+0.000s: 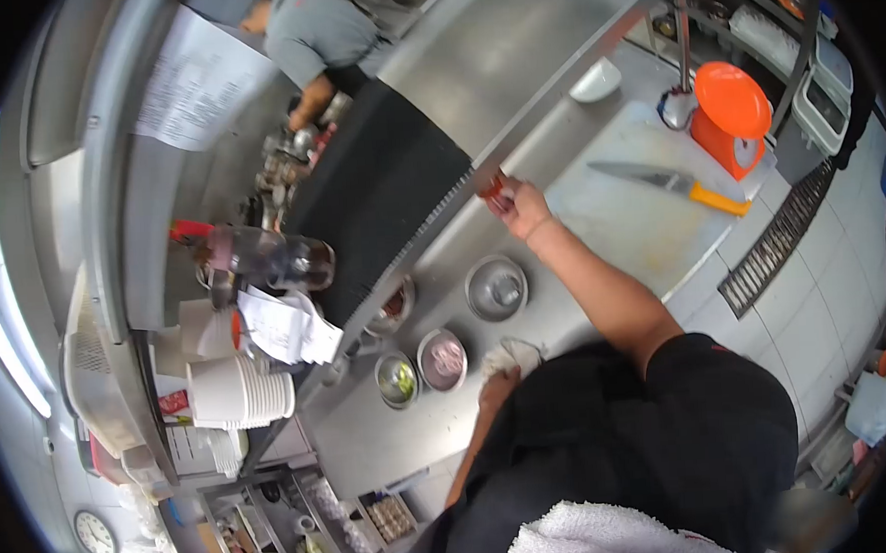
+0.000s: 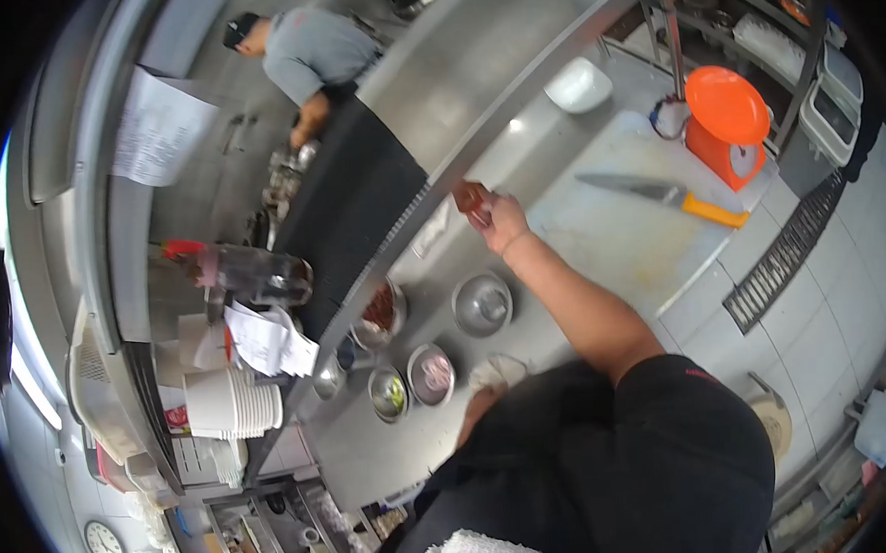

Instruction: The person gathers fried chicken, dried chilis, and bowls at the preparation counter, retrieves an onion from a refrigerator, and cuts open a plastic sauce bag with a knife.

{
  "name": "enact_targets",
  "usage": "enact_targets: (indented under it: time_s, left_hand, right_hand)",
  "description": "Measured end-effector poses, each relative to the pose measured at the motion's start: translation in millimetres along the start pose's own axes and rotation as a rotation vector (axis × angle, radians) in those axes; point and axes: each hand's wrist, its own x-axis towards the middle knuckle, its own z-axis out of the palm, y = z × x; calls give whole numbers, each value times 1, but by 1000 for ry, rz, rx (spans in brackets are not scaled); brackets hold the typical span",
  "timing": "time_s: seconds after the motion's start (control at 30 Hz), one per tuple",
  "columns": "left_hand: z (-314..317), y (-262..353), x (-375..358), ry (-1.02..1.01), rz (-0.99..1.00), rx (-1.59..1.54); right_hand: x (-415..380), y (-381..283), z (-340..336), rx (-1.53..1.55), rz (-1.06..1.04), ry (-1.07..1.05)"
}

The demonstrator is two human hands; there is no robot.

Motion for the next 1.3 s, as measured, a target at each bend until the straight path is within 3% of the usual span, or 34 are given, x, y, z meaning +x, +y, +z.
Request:
enact_targets:
  time_s: [0.03, 0.1, 0.17, 0.3, 0.47, 0.7, 0.83, 1.0, 1.1, 1.23, 1.3]
  left_hand:
    - [-10, 13, -9, 0, 117, 41]
    - [-6, 19, -15, 52, 9, 5]
    - [-4, 22, -14, 107, 79, -64]
    - [4, 42, -26, 264, 207, -416]
    - [5, 39, -20, 260, 234, -646]
    - [-37, 55, -33, 346, 214, -1009]
    - [-35, 55, -22, 359, 260, -1048]
    - [-33, 53, -31, 278, 262, -1111]
    - [-27, 40, -33, 288, 227, -1110]
    - [-18, 16, -37, 269, 168, -1105]
    - [-4, 5, -40, 366, 137, -1046]
  right_hand:
    - [-6, -4, -4, 9, 7, -48]
    - [-24, -15, -6, -35, -5, -32]
    - [-40, -24, -7, -52, 18, 18]
    - [-50, -33, -17, -87, 65, 69]
    - [-63, -32, -30, -198, 92, 126]
    - [-99, 7, -36, -614, 113, 92]
    - [-95, 42, -38, -907, 158, -80]
    - [-95, 71, -49, -1263, 80, -122]
    - [-98, 74, -55, -1332, -173, -134]
    - [-82, 59, -75, -1411, -361, -78]
    - [-84, 56, -75, -1466, -277, 22]
